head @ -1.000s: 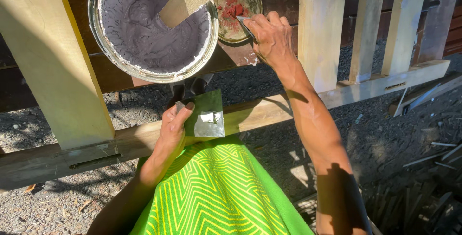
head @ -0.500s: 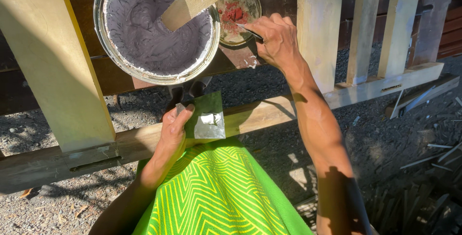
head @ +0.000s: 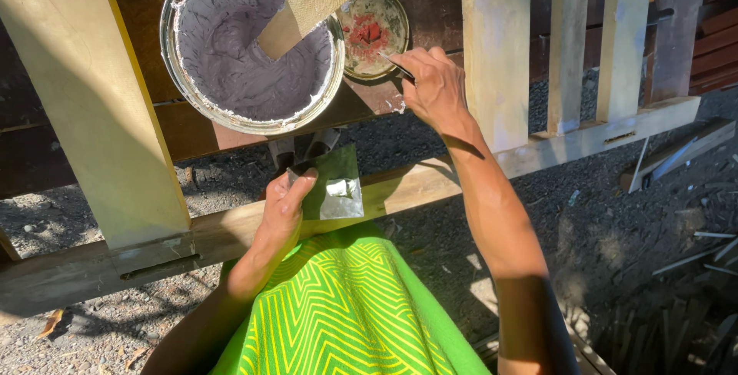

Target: The person scoops a white paste from a bucket using a putty knife and applies it to gaps between wooden slats on a pallet. They smooth the paste with the knife and a sanding block, working along the seams of the wood.

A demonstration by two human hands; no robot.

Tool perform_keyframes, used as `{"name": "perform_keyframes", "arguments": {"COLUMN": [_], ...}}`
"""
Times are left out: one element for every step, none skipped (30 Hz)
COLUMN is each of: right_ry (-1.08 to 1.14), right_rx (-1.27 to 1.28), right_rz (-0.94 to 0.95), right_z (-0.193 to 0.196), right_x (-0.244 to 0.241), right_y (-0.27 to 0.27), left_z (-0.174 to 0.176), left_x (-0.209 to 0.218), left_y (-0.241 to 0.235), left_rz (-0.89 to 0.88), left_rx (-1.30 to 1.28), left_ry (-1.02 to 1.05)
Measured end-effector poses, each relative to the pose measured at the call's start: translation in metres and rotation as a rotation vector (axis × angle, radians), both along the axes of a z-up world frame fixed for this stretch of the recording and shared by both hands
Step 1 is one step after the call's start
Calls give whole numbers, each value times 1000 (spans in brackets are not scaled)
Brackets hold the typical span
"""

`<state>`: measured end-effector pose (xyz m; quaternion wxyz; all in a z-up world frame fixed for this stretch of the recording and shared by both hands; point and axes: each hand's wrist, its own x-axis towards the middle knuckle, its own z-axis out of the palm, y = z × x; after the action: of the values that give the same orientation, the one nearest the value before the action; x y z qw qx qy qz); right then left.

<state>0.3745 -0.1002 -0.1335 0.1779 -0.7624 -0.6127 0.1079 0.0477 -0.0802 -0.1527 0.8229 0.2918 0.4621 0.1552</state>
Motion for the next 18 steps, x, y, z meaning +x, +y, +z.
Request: {"name": "perform_keyframes", "arguments": {"right_ry": [-11, -22, -52, -83, -115, -110, -112, -114, -124, -133, -144, -142, -141, -140, -130, -119, -126, -111], "right_rx": [4, 8, 10, 12, 13, -1, -7, -14, -19, -24, -28, -26, -23, -20, -8, 3, 6, -12], "right_rz": [2, 3, 22, 40, 62, 51, 37, 23, 27, 31, 32, 26, 18, 9, -1, -12, -28, -10], "right_z": [-7, -13, -17, -22, -25, -28, -30, -32, -33, -34, -36, -38, -40, -42, -44, -48, -49, -54], "right_x": [-1, 0, 2, 3, 3, 1, 0, 0, -1, 0, 1, 0, 0, 1, 1, -1, 4, 6], "right_y": [6, 11, 14, 17, 18, 17, 19, 21, 21, 22, 22, 22, 21, 21, 20, 21, 18, 19], "left_z": [4, 7, 11, 10, 7, 4, 1, -2, -4, -5, -6, -7, -7, -6, -3, 0, 2, 4], "left_x": [1, 1, -1, -4, -7, -11, -12, -13, -15, -16, -17, -17, -16, -15, -14, -16, -15, -13], "left_y": [2, 2, -2, -2, -1, -3, -3, -3, -5, -7, -7, -8, -8, -8, -9, -8, -6, -5], "left_rz": [-10, -21, -24, -21, -15, -9, -12, -15, -18, -16, -16, -17, -4, 8, 19, 24, 23, 21], "left_rx": [11, 22, 22, 15, 7, -1, 6, 13, 15, 13, 13, 12, 2, -8, -21, -36, -59, -82], "left_ry": [5, 10, 21, 13, 2, -8, 8, 23, 41, 34, 25, 15, 14, 14, 14, 14, -4, -22]}}
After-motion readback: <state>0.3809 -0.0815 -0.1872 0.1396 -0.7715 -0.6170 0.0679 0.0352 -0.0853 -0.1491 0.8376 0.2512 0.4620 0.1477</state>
